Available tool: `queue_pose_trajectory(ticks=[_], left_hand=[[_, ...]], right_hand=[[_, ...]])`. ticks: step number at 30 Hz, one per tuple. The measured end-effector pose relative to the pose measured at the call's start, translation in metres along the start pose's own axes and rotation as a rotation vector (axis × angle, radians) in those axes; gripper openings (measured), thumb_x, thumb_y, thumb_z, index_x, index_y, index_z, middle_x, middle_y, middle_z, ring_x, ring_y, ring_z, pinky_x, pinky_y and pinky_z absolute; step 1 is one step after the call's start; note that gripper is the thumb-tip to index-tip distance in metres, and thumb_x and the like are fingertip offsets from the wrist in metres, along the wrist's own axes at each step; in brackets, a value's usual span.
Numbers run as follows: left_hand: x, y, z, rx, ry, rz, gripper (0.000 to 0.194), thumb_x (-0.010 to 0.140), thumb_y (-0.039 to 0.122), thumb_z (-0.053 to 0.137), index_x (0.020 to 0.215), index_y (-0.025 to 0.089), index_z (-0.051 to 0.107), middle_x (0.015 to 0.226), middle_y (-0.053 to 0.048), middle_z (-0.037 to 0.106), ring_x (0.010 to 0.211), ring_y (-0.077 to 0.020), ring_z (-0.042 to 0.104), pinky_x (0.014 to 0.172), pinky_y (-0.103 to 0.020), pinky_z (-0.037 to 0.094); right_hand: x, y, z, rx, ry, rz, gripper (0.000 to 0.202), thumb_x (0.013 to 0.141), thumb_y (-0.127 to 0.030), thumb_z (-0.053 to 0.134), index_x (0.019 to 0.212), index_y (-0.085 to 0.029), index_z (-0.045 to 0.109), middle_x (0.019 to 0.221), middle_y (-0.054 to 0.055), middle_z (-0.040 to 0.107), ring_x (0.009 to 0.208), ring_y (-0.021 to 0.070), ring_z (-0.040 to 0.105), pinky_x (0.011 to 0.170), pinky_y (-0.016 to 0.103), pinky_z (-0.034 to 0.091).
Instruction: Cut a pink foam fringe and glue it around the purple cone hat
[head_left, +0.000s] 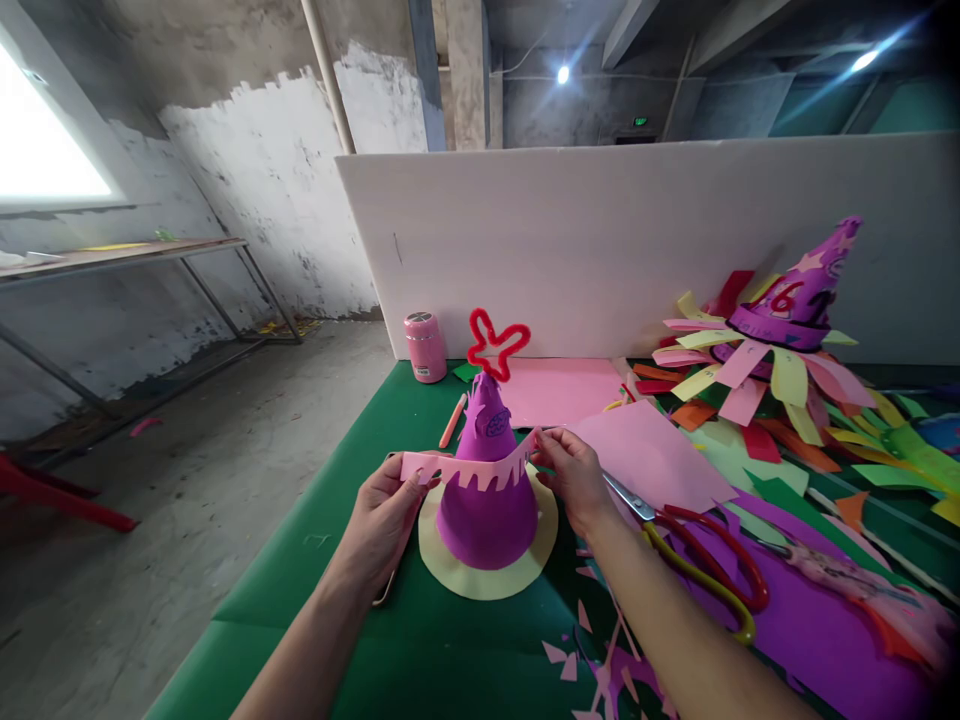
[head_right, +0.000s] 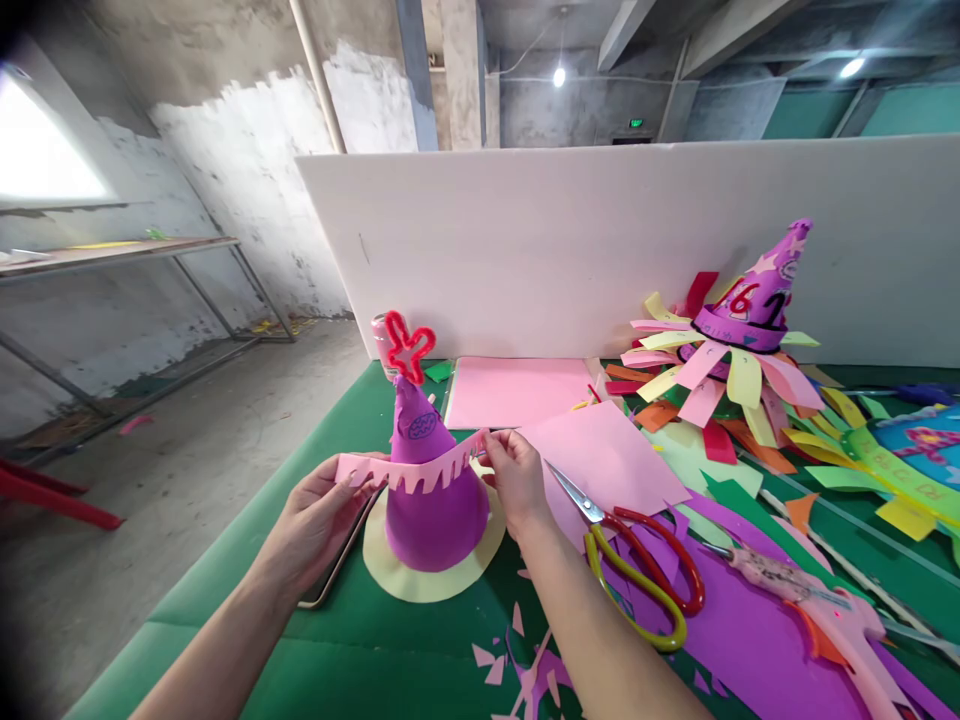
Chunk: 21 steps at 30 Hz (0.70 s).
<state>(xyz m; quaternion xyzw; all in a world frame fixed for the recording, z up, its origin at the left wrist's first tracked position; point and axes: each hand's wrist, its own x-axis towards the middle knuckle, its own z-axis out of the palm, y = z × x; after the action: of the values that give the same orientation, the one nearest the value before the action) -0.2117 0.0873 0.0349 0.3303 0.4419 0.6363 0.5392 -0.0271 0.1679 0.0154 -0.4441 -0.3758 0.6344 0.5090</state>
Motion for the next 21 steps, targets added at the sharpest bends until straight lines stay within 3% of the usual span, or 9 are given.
queue_pose_trajectory(ticks=[14, 21], left_hand=[[0.012, 0.001, -0.001, 0.085, 0.001, 0.043, 0.018, 0.068, 0.029, 0.074, 0.071, 0.014, 0.065, 0.079, -0.004, 0.067, 0.07, -0.0127, 0.059, 0.066, -0.023, 0.047], [0.025, 0.002, -0.004, 0.11, -0.145, 0.036, 0.015, 0.073, 0.029, 0.07, 0.073, 0.015, 0.065, 0.073, -0.001, 0.064, 0.068, -0.0117, 0.056, 0.067, -0.023, 0.044]], right_hand=[[0.003, 0.001, 0.009, 0.066, -0.066, 0.029, 0.031, 0.061, -0.045, 0.073, 0.062, -0.019, 0.056, 0.058, -0.005, 0.055, 0.056, 0.01, 0.052, 0.044, 0.017, 0.037], [0.004, -0.002, 0.012, 0.037, -0.073, 0.026, 0.03, 0.061, -0.045, 0.072, 0.062, -0.019, 0.056, 0.057, -0.005, 0.054, 0.054, 0.0092, 0.051, 0.043, 0.016, 0.036]])
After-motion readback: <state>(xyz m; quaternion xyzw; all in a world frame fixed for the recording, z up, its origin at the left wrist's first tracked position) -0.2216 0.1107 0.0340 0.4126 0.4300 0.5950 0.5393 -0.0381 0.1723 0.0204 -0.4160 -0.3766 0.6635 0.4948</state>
